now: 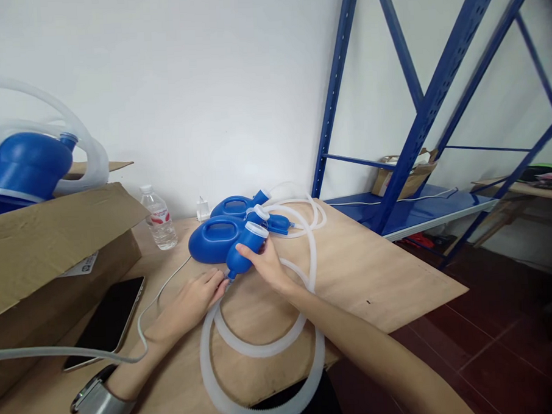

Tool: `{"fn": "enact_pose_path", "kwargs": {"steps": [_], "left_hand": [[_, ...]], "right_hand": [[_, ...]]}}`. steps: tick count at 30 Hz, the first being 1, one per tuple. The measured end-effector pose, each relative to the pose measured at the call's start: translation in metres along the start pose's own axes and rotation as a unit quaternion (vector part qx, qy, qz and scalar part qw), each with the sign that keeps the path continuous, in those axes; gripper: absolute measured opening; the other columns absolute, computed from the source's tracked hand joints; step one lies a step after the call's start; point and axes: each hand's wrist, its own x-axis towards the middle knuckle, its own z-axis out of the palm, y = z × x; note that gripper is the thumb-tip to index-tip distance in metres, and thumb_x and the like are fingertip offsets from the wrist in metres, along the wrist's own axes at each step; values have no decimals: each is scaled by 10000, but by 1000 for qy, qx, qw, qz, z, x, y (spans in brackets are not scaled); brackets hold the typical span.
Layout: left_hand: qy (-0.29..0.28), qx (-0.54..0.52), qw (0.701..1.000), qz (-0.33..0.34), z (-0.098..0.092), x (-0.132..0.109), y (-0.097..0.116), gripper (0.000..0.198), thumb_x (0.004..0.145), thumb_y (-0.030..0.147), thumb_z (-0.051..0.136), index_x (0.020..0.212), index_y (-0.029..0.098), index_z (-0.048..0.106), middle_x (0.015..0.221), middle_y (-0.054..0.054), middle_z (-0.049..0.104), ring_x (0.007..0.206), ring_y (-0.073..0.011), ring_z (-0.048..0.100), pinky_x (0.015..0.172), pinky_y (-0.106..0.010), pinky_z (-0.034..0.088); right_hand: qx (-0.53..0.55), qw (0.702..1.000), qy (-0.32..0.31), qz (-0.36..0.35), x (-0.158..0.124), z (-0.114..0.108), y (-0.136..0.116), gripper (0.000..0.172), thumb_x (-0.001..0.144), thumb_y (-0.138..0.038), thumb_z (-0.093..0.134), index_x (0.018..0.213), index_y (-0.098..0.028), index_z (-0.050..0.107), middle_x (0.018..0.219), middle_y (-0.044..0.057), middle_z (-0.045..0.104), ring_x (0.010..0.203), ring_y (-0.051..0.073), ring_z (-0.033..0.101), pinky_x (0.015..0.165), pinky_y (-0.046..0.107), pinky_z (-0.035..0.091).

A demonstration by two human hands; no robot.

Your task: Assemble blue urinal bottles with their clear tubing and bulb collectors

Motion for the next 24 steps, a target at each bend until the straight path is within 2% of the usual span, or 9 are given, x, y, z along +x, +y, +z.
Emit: {"fn": "enact_pose_path", "kwargs": {"steps": [3, 6, 9, 11, 14, 17, 19, 21, 24], "left_hand": [[19, 40, 999, -13, 2, -3, -2, 327, 981, 473, 440, 906, 253, 670, 875, -74, 706, 772, -243, 655, 672, -294, 455], [32, 28, 998, -35, 3, -4, 0, 323, 973, 499, 458, 929, 259, 669, 891, -69, 712, 773, -251, 659, 661, -294, 457], [44, -69, 995, -54, 3, -2, 5, 332, 986, 498, 438, 954, 264, 671, 957, -60, 725, 841, -252, 669, 724, -300, 478], [56, -153, 984, -76, 2, -1, 8, 378, 1002, 507, 392, 949, 260, 673, 959, -54, 726, 860, -244, 663, 762, -304, 482], [83, -238, 957, -141, 2, 0, 9, 467, 1006, 547, 325, 924, 246, 673, 867, -59, 715, 795, -245, 645, 723, -318, 486], [115, -237, 950, -167, 4, 1, 5, 449, 1001, 541, 335, 934, 242, 664, 909, -69, 719, 854, -263, 650, 771, -347, 499], [125, -198, 959, -160, 9, 1, 0, 398, 1001, 513, 360, 995, 241, 649, 1012, -73, 713, 954, -274, 650, 862, -382, 497], [129, -147, 968, -158, 15, 1, -6, 373, 997, 491, 385, 1131, 228, 613, 1115, -90, 684, 1047, -285, 640, 939, -431, 490], [169, -68, 973, -143, 25, 1, -17, 456, 978, 447, 437, 1354, 196, 502, 1323, -148, 573, 1261, -318, 554, 1078, -514, 430]], "right_hand": [[11, 1000, -3, 26, 1, -2, -3, 719, 740, -457, 818, 1360, -252, 516, 1345, 70, 646, 1229, 252, 623, 1031, 397, 543], [27, 996, 13, 89, 2, -3, -6, 708, 741, -504, 805, 1343, -267, 519, 1329, 69, 653, 1190, 272, 648, 889, 392, 621], [53, 988, 39, 141, 3, -5, -7, 705, 744, -530, 795, 1344, -286, 518, 1340, 66, 648, 1150, 281, 672, 776, 384, 653], [76, 984, 52, 155, 3, -7, -6, 715, 748, -548, 790, 1358, -305, 506, 1368, 60, 633, 1140, 279, 678, 763, 388, 657], [134, 978, 55, 152, 9, -11, -11, 691, 762, -580, 772, 1343, -309, 515, 1352, 60, 648, 1114, 285, 690, 777, 417, 656], [217, 969, 57, 98, 25, -22, -36, 549, 801, -601, 724, 1213, -258, 607, 1238, 78, 709, 1109, 286, 693, 822, 435, 648], [273, 957, 95, 4, 43, -39, -62, 453, 835, -590, 690, 1109, -232, 650, 1199, 88, 723, 1134, 265, 687, 871, 418, 636], [326, 919, 193, -106, 61, -64, -89, 381, 883, -553, 638, 1065, -219, 652, 1218, 101, 711, 1165, 228, 677, 910, 394, 618], [358, 857, 330, -169, 82, -111, -115, 283, 939, -455, 555, 995, -192, 647, 1317, 140, 653, 1182, 180, 671, 890, 319, 596]]}}
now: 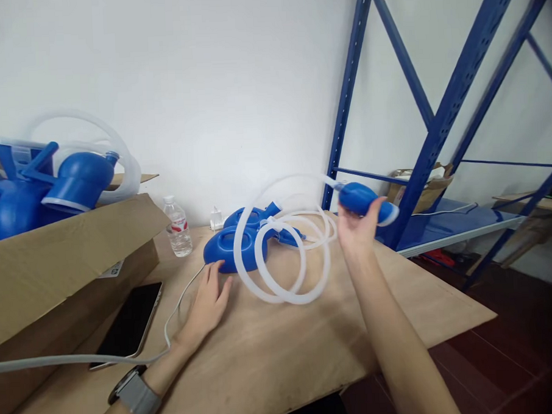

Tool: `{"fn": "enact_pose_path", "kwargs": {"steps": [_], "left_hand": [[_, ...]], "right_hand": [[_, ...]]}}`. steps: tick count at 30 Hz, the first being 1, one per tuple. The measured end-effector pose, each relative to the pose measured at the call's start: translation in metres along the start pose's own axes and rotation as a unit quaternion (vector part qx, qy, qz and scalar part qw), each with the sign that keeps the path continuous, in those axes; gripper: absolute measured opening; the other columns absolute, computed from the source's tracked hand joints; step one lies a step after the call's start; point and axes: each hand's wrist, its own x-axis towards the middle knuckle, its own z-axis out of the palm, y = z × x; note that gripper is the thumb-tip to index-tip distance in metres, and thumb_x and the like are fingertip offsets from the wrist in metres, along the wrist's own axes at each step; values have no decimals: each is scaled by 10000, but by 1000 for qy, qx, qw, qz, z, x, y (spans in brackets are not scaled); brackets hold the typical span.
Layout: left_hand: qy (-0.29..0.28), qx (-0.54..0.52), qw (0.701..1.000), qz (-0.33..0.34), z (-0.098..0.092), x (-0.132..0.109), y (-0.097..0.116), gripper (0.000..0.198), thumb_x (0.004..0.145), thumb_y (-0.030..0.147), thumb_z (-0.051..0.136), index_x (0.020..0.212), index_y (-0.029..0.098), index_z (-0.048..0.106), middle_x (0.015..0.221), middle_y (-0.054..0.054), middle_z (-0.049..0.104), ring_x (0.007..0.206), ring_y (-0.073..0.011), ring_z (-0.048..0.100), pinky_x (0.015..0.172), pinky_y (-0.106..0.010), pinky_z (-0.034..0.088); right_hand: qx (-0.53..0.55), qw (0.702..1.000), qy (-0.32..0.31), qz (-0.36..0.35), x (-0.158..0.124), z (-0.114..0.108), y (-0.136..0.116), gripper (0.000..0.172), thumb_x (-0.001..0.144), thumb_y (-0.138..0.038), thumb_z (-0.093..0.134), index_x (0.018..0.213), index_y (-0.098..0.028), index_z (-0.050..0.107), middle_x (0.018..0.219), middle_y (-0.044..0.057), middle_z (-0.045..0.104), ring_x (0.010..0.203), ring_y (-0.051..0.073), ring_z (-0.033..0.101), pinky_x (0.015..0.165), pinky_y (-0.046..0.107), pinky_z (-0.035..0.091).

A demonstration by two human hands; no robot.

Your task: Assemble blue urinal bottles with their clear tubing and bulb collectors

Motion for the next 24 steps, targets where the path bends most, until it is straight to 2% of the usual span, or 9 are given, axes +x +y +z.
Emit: {"fn": "enact_pose_path", "kwargs": {"steps": [2, 4, 7, 9, 12, 14, 18, 21, 24], "left_hand": [[48, 30, 998, 21, 4, 1, -9, 560, 964, 407, 471, 1472, 183, 401, 1487, -186, 426, 1424, -347, 398, 1165, -559, 333], [79, 50, 996, 11, 7, 5, -20, 670, 951, 393, 501, 1550, 174, 296, 1595, -208, 272, 1512, -377, 233, 1200, -599, 252], [78, 35, 995, -49, 12, 17, -37, 826, 925, 441, 559, 1602, 170, 171, 1663, -209, 140, 1548, -399, 87, 1221, -618, 176], [53, -21, 995, -87, 16, 26, -47, 926, 900, 482, 604, 1616, 188, 94, 1668, -197, 171, 1546, -388, 137, 1232, -594, 180], [7, -97, 990, -107, 22, 35, -54, 978, 874, 534, 640, 1618, 218, 91, 1654, -187, 246, 1501, -375, 299, 1221, -546, 258], [-3, -105, 990, -95, 23, 35, -54, 977, 858, 566, 653, 1614, 230, 134, 1648, -176, 270, 1495, -371, 315, 1223, -539, 255], [-13, -134, 987, -91, 23, 31, -56, 1015, 869, 578, 635, 1620, 224, 52, 1586, -187, 377, 1472, -348, 365, 1218, -549, 256], [3, -165, 982, -94, 29, 39, -65, 1045, 839, 588, 653, 1619, 225, 59, 1542, -185, 415, 1416, -349, 442, 1180, -541, 340], [28, -175, 979, -105, 40, 55, -73, 1098, 806, 618, 664, 1617, 202, 53, 1597, -214, 306, 1429, -372, 415, 1182, -542, 344]], "right_hand": [[-10, 992, 89, -88, 22, -12, -14, 184, 932, -370, 565, 1020, -223, 631, 1399, 94, 608, 1171, 150, 673, 843, 290, 589], [-47, 983, 131, -117, 29, -33, -22, 233, 874, -329, 663, 1086, -250, 606, 1417, 60, 600, 1143, 152, 684, 830, 305, 597], [-137, 983, 96, -75, 12, -64, -21, 447, 787, -358, 773, 1176, -265, 574, 1299, 31, 682, 1036, 170, 719, 806, 331, 620], [-203, 977, 26, -50, -11, -80, -15, 478, 742, -372, 817, 1154, -244, 610, 1205, 12, 721, 995, 173, 723, 795, 315, 623], [-269, 960, -35, 77, -51, -94, 0, 499, 678, -367, 878, 1102, -213, 666, 1077, 23, 763, 944, 201, 734, 794, 319, 626], [-290, 941, -24, 170, -70, -98, 10, 457, 659, -329, 900, 1043, -187, 698, 988, 46, 783, 899, 220, 744, 768, 306, 629], [-263, 936, 8, 235, -79, -102, 20, 414, 735, -303, 857, 1097, -212, 677, 902, 35, 787, 786, 216, 754, 683, 304, 638], [-261, 918, 31, 296, -71, -104, 20, 387, 849, -414, 747, 1157, -200, 649, 909, 65, 779, 747, 222, 760, 634, 319, 641], [-221, 909, 59, 348, -63, -107, 15, 526, 919, -572, 591, 1164, -108, 632, 951, 157, 762, 827, 264, 770, 645, 335, 647]]}}
